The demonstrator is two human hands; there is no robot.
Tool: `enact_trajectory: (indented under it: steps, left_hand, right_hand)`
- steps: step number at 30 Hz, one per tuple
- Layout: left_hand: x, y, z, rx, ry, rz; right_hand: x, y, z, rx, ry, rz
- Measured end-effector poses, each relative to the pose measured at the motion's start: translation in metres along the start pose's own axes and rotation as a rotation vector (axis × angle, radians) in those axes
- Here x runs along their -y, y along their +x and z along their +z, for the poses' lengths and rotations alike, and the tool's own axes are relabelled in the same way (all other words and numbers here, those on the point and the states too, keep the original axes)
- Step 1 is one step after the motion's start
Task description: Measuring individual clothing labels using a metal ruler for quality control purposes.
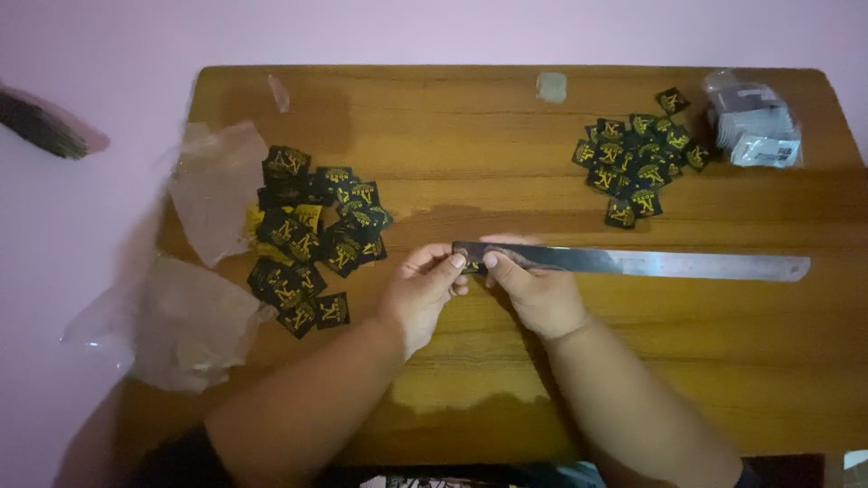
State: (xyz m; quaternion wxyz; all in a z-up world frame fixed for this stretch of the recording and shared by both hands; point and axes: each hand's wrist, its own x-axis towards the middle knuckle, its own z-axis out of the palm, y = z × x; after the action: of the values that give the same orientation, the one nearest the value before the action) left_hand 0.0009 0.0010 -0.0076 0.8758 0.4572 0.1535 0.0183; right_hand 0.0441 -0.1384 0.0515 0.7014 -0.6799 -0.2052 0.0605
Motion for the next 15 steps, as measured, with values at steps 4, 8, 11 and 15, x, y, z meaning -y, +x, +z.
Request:
enact_trajectory:
  steps: [4, 8, 11, 15]
  left_hand:
    - [-0.001, -0.002, 0.001, -0.016, -0.030, 0.023]
    - [-0.009, -0.004, 0.005, -0.013, 0.003, 0.027]
    - [-0.006, -0.003, 0.003, -0.008, 0.014, 0.021]
    - [-0.004, -0.005, 0.005, -0.027, -0.019, 0.039]
  right_hand:
    - [-0.006, -0.006, 0.003, -0.085, 0.008, 0.032]
    - [-0.015, -0.010, 0.001, -0.067, 0.034, 0.077]
    - [-0.032, -0.008, -0.005, -0.055, 0.016, 0.057]
    - [-0.035, -0.009, -0.006, -0.071, -0.025, 0.050]
